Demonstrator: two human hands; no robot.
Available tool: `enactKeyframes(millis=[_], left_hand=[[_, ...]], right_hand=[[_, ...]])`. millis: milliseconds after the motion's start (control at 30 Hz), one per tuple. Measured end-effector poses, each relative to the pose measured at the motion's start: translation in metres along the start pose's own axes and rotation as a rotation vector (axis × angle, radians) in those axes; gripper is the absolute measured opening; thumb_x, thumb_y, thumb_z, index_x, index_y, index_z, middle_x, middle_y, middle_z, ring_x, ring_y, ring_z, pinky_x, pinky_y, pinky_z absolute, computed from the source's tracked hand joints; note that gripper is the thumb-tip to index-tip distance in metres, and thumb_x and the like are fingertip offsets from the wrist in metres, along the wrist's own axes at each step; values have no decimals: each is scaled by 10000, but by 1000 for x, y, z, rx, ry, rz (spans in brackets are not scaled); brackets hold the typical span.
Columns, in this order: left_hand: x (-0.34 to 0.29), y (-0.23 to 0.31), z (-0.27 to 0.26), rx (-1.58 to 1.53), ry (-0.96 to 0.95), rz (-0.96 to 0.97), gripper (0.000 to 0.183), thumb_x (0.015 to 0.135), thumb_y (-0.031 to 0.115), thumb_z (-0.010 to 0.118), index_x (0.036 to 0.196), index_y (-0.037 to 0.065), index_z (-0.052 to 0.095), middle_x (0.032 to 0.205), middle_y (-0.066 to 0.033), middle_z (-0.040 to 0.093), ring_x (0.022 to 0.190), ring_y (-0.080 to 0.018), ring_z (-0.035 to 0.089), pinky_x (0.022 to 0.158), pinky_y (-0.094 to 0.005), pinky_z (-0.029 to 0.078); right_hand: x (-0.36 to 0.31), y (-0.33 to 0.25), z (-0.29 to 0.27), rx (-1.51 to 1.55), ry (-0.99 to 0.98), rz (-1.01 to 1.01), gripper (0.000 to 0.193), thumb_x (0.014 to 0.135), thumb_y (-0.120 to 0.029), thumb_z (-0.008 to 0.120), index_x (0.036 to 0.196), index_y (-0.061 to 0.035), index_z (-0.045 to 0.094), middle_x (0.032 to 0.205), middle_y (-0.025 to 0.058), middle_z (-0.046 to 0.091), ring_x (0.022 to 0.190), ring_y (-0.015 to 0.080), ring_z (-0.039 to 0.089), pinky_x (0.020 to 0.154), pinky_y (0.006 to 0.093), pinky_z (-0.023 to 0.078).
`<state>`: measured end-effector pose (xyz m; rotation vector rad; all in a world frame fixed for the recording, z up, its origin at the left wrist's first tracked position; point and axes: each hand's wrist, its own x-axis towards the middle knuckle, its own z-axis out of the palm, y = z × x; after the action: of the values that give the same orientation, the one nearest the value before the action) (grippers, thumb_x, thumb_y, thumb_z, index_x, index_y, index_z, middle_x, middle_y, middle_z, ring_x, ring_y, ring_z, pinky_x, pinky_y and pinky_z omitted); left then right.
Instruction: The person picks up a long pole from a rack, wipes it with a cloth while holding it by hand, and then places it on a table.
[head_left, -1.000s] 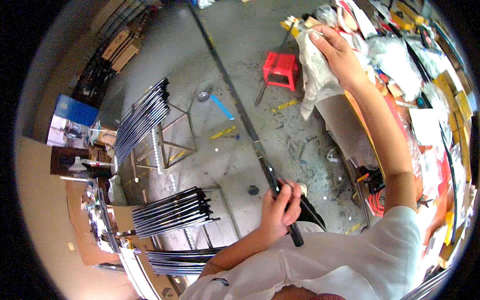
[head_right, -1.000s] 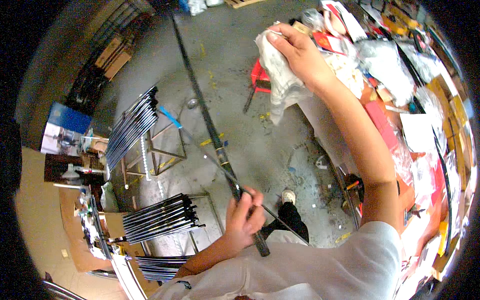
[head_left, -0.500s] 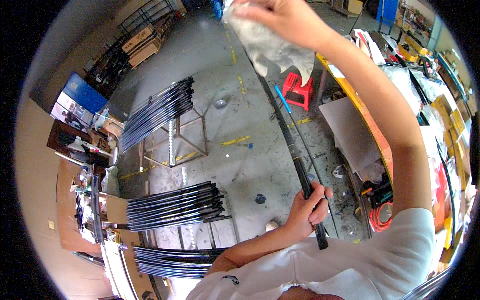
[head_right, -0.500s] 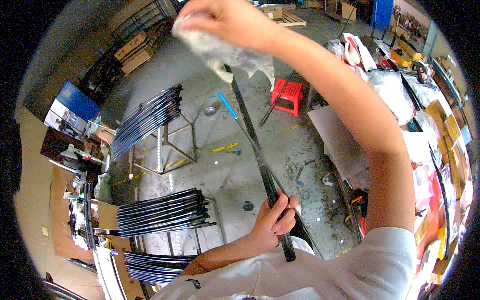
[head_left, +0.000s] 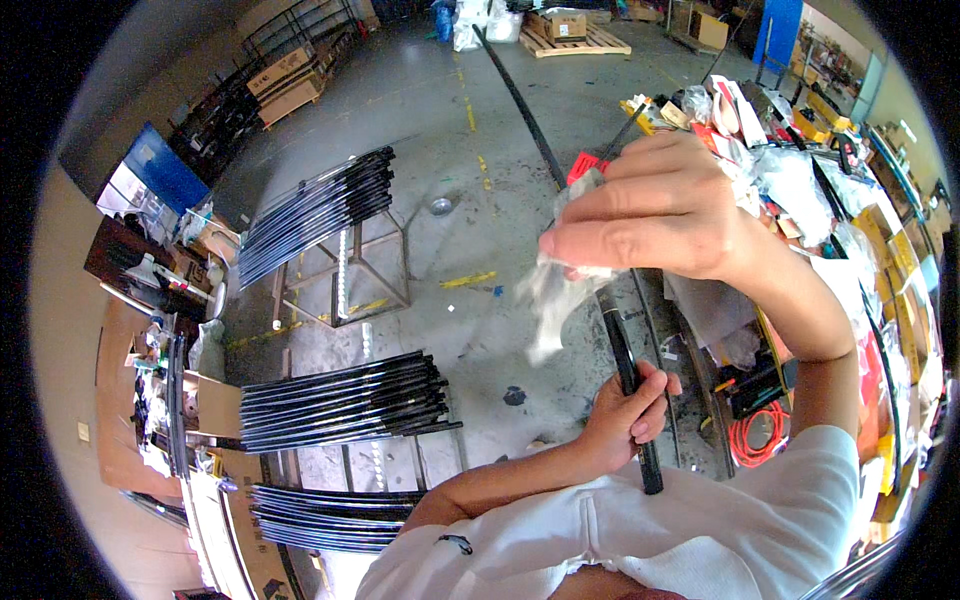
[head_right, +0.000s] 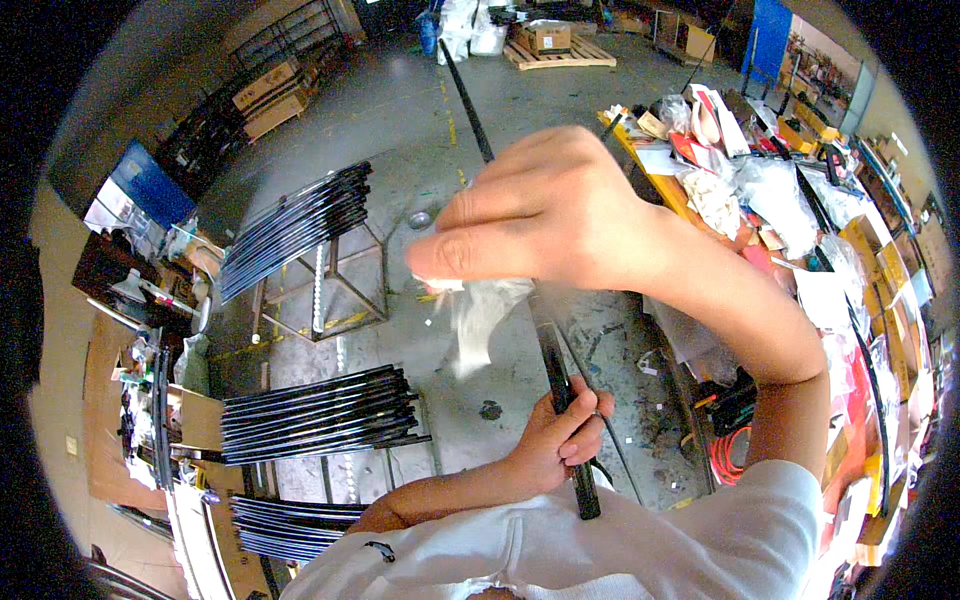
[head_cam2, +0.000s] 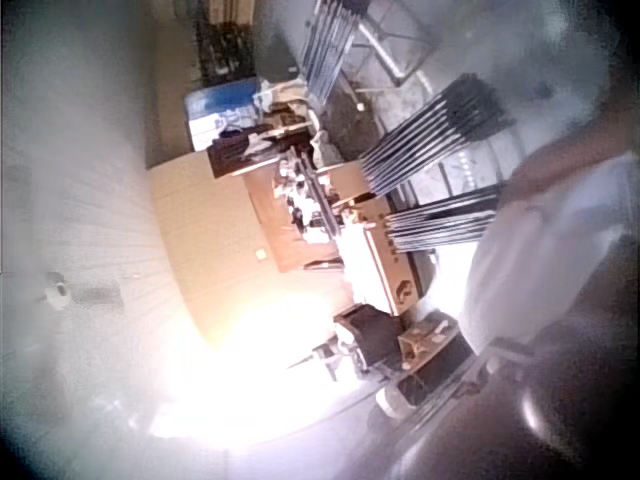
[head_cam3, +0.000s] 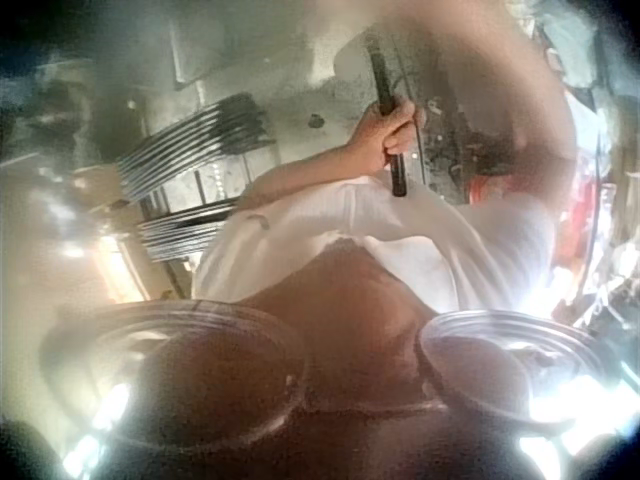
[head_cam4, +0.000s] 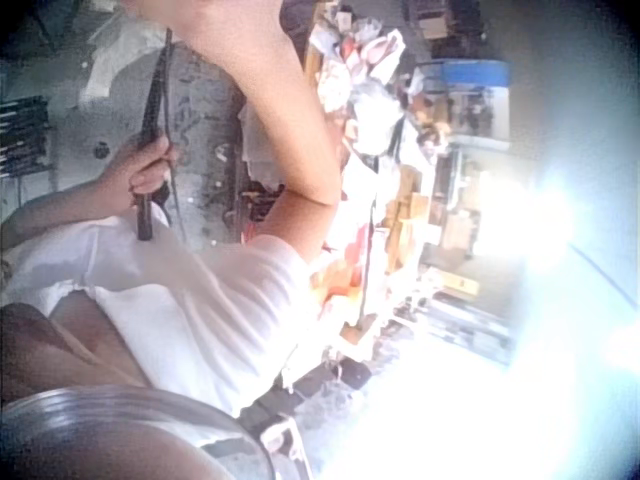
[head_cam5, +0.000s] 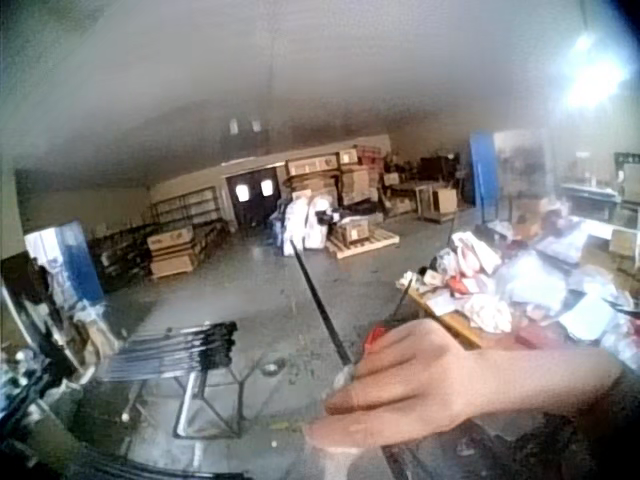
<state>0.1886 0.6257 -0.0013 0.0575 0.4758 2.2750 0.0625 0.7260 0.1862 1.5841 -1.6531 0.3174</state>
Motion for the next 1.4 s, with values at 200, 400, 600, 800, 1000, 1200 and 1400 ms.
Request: enactKeyframes(millis=[200,400,600,800,1000,1200,1400], left_hand=[[5,-1,1,-54,-26,-6,110,899,193,540,850,121,473,887,-46,527,418,-17,336,370,-169,265],[6,5,5,-44,-5,6,119,896,201,546,853,118,472,833,-30,513,418,-20,336,373,-180,263],[8,2,-2,24,-19,-10,146,907,227,522,914,89,476,674,13,455,392,-17,279,349,-171,228],[7,-6,10,4,-44,46,89,901,168,534,891,142,450,906,-72,540,401,-13,327,349,-168,255],[-1,-5,16,135,45,105,122,895,208,546,892,134,449,833,-62,525,393,-21,311,343,-181,240],[-12,67,-7,365,347,368,448,879,511,461,950,70,499,470,62,299,372,-44,253,356,-214,193],[-35,174,11,-15,37,844,236,914,322,493,842,101,450,740,10,441,500,-39,304,403,-178,255]], right_hand=[[20,5,-18,-32,145,78,269,651,-176,731,880,-41,684,608,39,606,492,158,562,425,273,404],[-1,-11,-14,75,-153,19,313,708,-321,707,890,-68,671,842,62,644,498,152,544,423,255,408],[-18,-36,-37,70,-260,116,497,808,-515,531,958,-51,624,1049,110,619,499,169,507,453,266,410],[-23,-18,-20,386,360,813,612,880,-472,424,1270,-2,374,1191,172,516,1013,189,511,852,315,425],[-27,-37,19,1546,450,991,370,936,-316,433,1134,-5,460,758,68,540,578,154,540,527,247,429],[-33,-70,37,1577,613,1229,408,920,-306,454,1183,5,477,778,53,513,473,91,392,420,205,327],[-9,-117,62,1526,493,1320,403,933,-278,432,1222,0,470,686,17,518,475,70,408,406,186,305]])
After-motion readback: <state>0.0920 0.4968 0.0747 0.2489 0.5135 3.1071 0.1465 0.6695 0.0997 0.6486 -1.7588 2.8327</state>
